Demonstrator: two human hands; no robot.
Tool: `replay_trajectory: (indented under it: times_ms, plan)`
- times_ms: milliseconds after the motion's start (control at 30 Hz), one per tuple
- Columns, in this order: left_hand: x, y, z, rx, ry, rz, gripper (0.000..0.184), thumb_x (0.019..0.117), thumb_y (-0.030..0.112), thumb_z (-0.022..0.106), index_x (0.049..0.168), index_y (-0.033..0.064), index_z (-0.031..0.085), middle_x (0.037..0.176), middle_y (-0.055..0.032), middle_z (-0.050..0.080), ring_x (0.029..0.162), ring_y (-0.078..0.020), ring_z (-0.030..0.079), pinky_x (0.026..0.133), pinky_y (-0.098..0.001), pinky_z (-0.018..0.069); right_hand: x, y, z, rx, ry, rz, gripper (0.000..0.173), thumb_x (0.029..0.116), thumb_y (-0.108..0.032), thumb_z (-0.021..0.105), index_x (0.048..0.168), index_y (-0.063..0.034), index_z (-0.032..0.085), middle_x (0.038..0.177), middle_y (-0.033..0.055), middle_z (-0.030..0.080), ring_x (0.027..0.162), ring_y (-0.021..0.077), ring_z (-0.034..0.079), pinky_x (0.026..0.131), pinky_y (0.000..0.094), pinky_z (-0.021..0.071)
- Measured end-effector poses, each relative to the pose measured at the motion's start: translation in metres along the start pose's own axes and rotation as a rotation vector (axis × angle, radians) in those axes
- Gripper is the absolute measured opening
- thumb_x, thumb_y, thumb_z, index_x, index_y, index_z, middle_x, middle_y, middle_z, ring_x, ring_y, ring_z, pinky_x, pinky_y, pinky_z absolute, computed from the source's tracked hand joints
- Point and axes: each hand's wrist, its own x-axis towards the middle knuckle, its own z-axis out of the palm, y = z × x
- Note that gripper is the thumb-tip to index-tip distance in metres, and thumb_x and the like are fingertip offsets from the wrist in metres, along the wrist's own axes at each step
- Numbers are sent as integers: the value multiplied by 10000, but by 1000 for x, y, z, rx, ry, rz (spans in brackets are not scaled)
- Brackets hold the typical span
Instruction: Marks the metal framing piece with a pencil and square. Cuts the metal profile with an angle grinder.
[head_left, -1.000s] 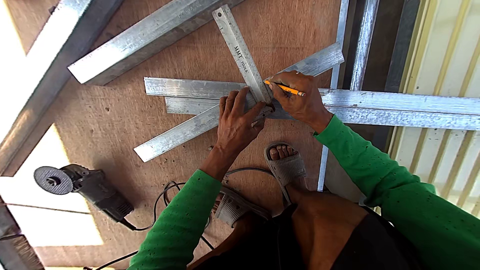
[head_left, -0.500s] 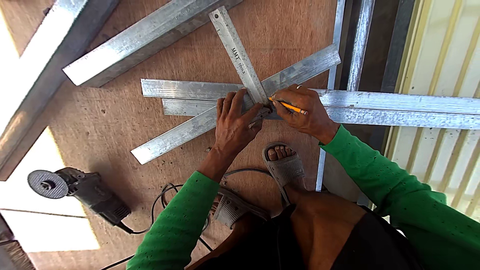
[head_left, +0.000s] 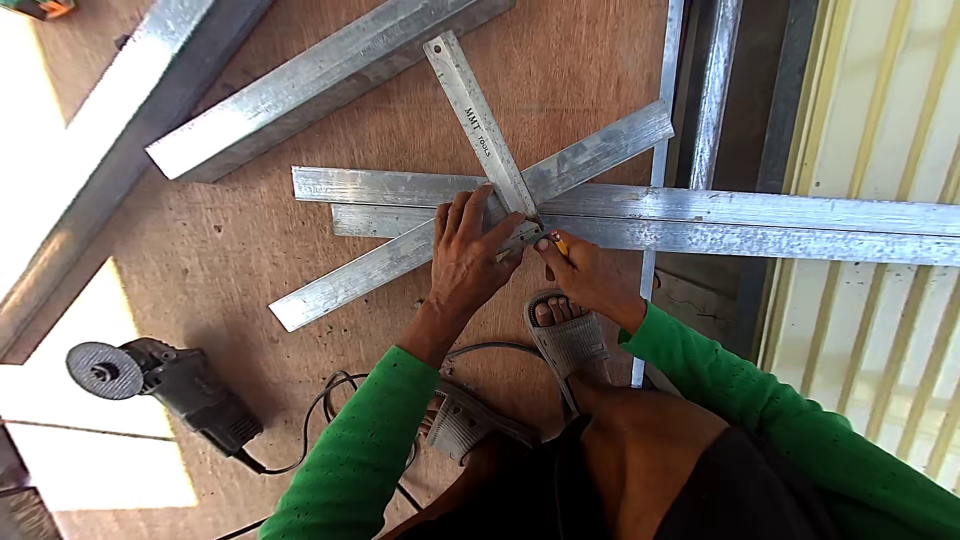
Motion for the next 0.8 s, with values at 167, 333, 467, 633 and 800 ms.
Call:
replay_trajectory:
  times_ms: [167,333,467,633,800]
  plan:
    - [3,-16,-9,-108,-50,14,460,939,485,671,1328,241,696,1495,-135,541,1364,-317,518,1127,-519,390,27,12,14,276,81,-53,423,1044,-474,553,853,-98,583,571,44,448,423,154,407,389,294,331]
    - [8,-55,-32,-57,-280,-133,990,847,580,745,1625,167,292,1562,-133,482,1464,-368,414,1176,-604,316,-8,32,-58,422,119,-189,261,1076,-399,507,1046,-170,629,592,-13,419,400,71,322,354,187,266]
    - [6,-65,-16,40,-289,-133,728,820,293,758,1494,159,518,1538,-69,525,1481,-393,382,1134,-616,380,-26,45,-85,442,283,-198,225,1070,-377,520,1064,-188,642,610,-22,434,403,59,334,356,181,294]
    - [18,-52,-13,161,-39,-42,693,798,107,791,1448,185,565,1411,-126,624,1252,-382,616,1004,-598,480,-23,49,-80,484,336,-279,236,1070,-370,524,1031,-165,633,641,-40,457,448,44,377,404,178,338]
    - [4,-42,0,235,46,-48,555,965,311,690,1494,261,529,1498,-166,533,1367,-398,507,1145,-600,333,-19,43,-60,476,294,-302,249,1065,-360,539,1018,-138,642,638,-19,486,444,57,391,399,192,344]
